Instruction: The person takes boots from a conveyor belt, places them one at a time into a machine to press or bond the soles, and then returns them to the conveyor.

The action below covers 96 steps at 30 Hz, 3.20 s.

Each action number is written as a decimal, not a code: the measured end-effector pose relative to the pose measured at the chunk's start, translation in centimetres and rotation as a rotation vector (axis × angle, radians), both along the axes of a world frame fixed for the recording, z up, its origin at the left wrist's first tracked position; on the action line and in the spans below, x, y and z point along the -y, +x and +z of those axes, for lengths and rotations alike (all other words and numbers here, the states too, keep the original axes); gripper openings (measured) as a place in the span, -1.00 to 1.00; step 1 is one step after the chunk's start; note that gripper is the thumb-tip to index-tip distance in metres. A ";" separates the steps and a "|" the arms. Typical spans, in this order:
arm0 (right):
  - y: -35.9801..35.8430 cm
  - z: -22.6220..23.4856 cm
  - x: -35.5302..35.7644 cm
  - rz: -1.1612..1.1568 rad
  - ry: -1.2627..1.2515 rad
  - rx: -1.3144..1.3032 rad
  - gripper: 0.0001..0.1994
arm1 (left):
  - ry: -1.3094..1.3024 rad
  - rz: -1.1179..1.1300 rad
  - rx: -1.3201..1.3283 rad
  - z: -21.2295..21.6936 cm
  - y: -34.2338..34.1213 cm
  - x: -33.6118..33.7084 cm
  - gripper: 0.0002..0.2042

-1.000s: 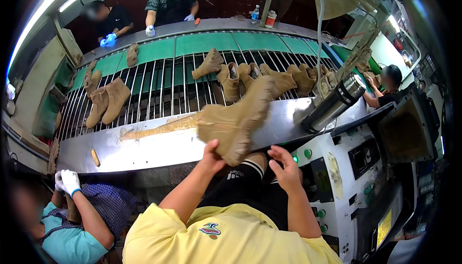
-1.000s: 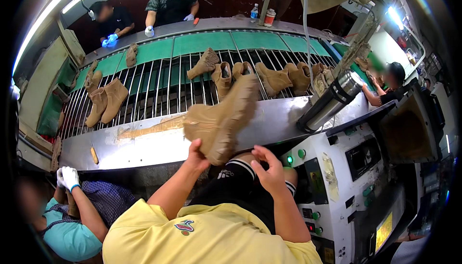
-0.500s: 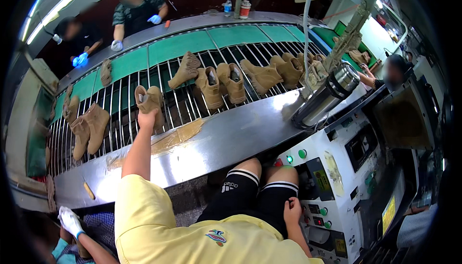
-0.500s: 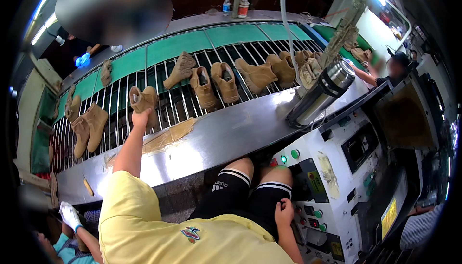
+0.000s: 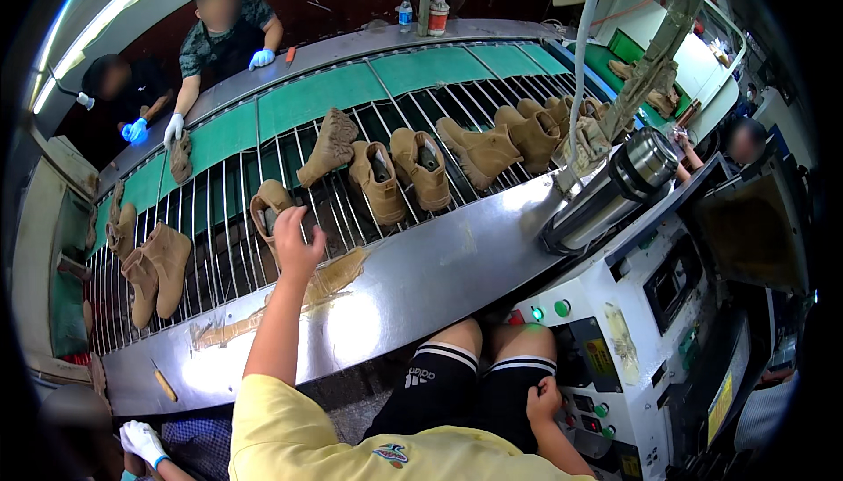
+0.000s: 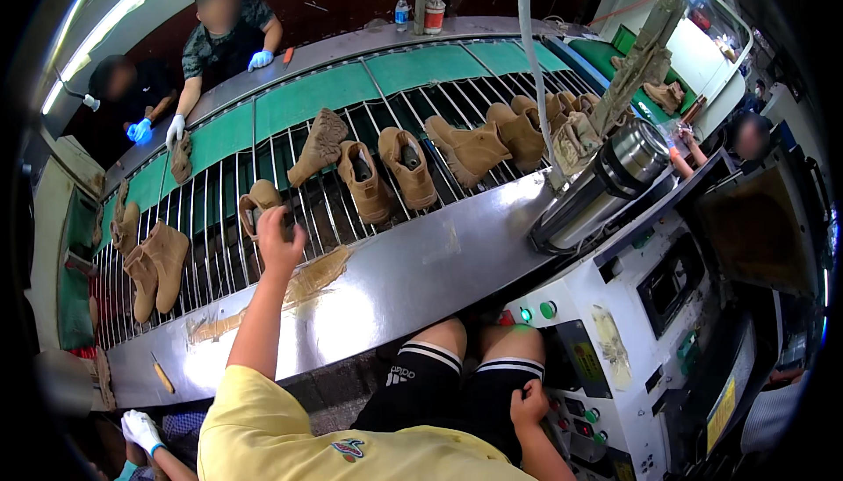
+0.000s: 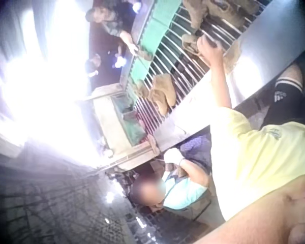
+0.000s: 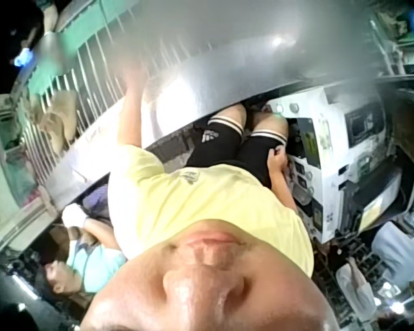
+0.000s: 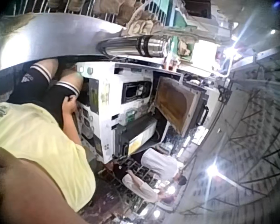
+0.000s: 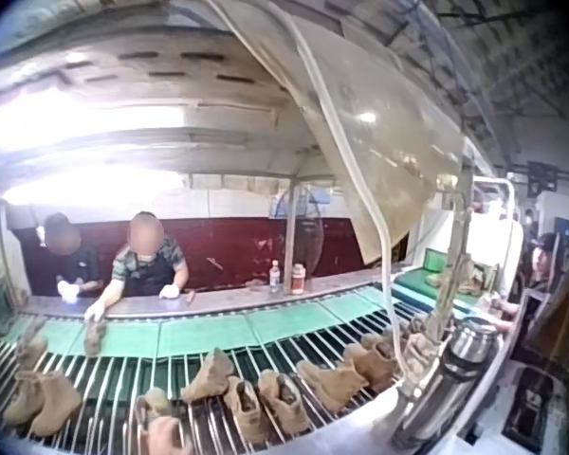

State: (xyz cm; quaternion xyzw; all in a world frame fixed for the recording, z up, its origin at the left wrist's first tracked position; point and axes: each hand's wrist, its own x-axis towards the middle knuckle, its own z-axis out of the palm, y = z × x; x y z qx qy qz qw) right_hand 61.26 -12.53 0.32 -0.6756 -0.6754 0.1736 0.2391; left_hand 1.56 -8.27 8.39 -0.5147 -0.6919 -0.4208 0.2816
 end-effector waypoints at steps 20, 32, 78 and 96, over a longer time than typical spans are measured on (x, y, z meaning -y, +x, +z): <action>0.8 -0.3 -0.8 -0.103 -0.040 -0.016 -0.87 | -1.126 0.283 0.119 5.1 -8.2 -24.6 -0.23; -0.4 0.1 -1.0 -0.049 -0.019 -0.078 -0.84 | 0.167 -0.535 1.714 8.8 -4.6 9.3 -0.47; 4.6 24.3 -2.1 0.550 -0.128 -0.950 0.28 | -0.748 -1.266 1.555 10.9 38.7 5.8 -0.62; 10.6 24.9 -10.7 -0.150 0.376 -1.103 0.12 | -0.482 -1.015 1.438 2.6 38.3 -3.2 -0.92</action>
